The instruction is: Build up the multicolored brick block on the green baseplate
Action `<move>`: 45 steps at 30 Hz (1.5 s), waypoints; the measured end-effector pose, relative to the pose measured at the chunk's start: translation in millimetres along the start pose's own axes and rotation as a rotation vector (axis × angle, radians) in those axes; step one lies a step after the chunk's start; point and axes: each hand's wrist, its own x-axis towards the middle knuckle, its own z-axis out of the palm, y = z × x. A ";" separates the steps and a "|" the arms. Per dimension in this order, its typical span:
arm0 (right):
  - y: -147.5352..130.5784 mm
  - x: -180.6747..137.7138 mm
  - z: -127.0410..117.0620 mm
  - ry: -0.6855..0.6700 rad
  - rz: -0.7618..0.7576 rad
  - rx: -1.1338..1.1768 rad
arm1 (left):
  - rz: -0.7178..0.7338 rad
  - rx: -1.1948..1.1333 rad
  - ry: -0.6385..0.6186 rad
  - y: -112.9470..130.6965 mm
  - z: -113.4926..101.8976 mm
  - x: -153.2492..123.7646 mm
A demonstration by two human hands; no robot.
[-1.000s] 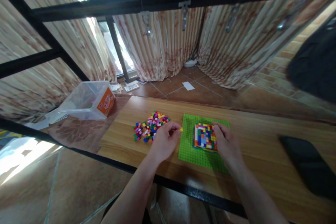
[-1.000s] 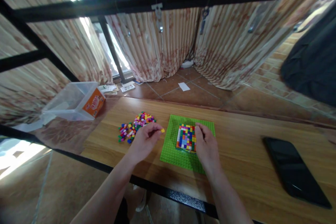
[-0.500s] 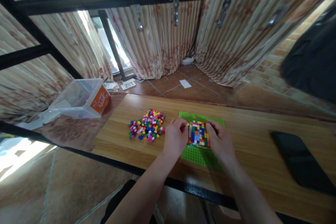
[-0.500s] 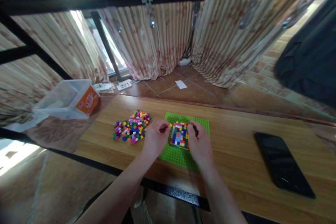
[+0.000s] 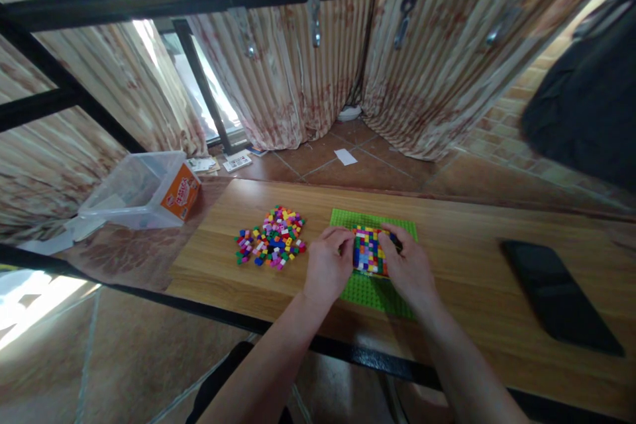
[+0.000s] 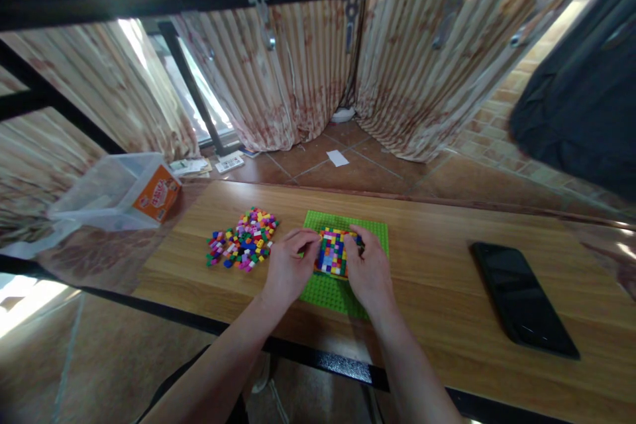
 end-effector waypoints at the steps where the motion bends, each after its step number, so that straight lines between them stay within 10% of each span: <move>1: -0.1 -0.1 -0.1 -0.002 0.001 -0.002 | -0.012 -0.009 0.006 0.1 0.4 0.1; 45: -2.0 -1.4 -3.5 -0.025 -0.008 -0.117 | -0.499 -0.430 0.082 -19.1 27.0 15.9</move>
